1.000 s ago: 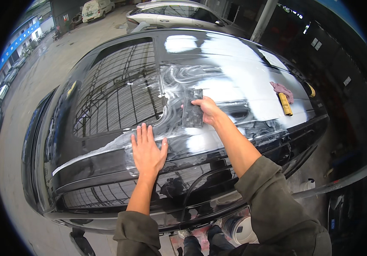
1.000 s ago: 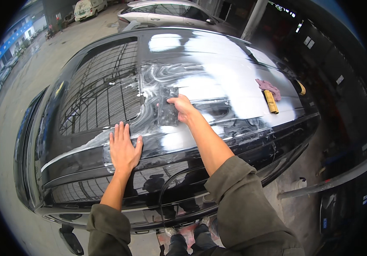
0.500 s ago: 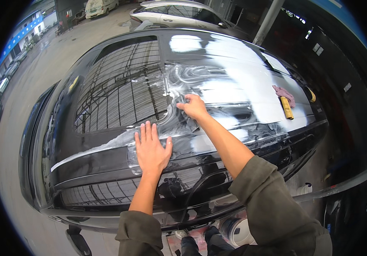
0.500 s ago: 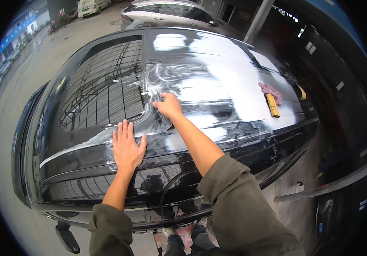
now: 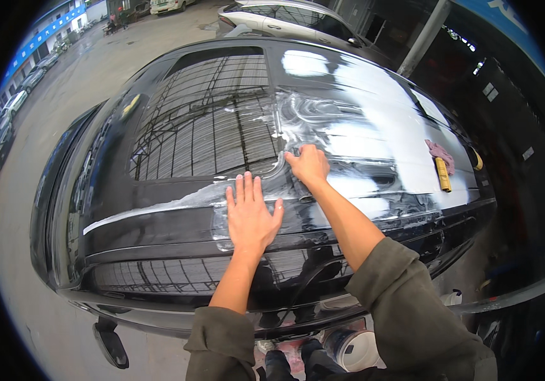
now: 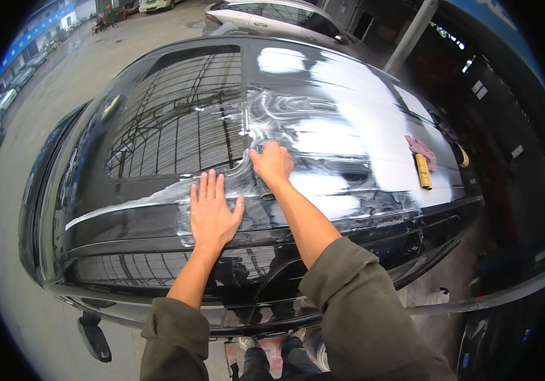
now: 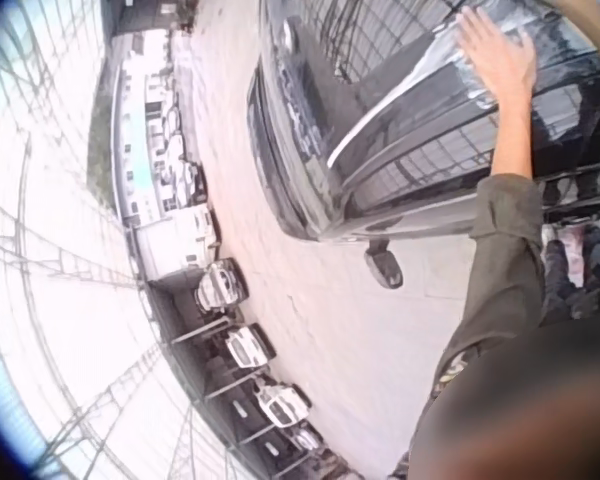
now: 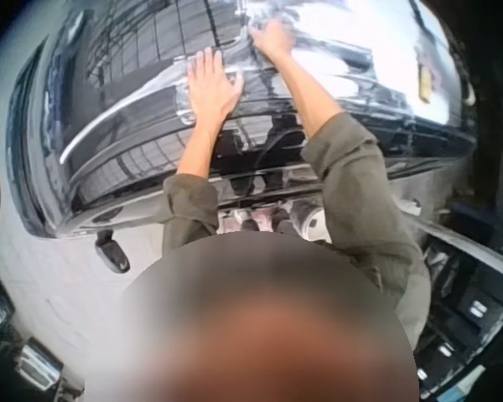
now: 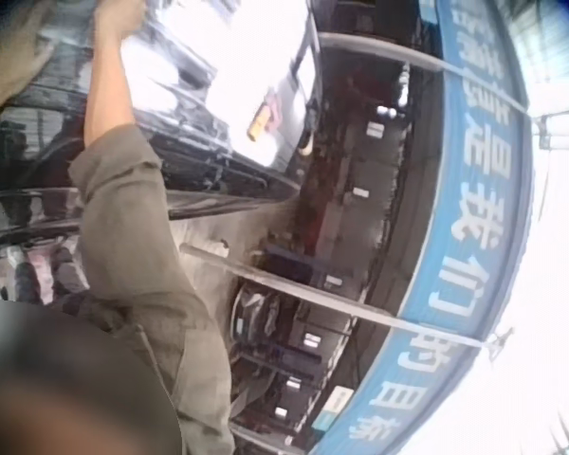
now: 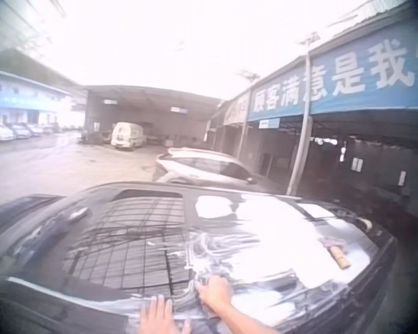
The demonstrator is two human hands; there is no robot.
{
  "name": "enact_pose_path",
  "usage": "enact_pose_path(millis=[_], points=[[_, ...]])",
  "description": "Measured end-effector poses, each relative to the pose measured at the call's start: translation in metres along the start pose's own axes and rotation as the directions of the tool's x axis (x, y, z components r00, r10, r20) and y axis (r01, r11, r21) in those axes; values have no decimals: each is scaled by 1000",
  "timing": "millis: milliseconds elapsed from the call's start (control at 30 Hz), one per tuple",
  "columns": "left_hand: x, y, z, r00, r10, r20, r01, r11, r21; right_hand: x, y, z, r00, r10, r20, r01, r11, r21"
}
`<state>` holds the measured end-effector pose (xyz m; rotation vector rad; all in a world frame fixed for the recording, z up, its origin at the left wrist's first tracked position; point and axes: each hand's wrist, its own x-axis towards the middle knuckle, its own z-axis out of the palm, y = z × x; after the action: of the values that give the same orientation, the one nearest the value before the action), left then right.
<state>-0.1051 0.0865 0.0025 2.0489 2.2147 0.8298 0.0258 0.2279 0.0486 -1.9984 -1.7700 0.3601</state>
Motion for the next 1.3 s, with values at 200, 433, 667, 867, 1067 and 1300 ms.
enact_pose_path(millis=[200,433,667,867,1067,1300], points=[[-1,-1,-2,1000,-6,15,6,1000,8,6,-6,13,999,16,-28,-17,999,-28],[-1,0,-6,1000,5,20,-5,1000,-10,36,-16,27,994,-89,-64,89,996,-12],[1,0,-7,1000,29,0,-29,999,-24,91,-22,42,979,-168,-112,168,986,-6],[3,1,-12,999,30,18,-29,999,-30,160,-43,48,981,-193,-30,191,980,-56],[4,1,-16,997,29,66,-27,999,-28,217,-53,68,968,-243,-59,238,968,-73],[5,2,-19,993,14,119,-14,1000,-1,255,-73,75,963,-250,-99,243,967,-76]])
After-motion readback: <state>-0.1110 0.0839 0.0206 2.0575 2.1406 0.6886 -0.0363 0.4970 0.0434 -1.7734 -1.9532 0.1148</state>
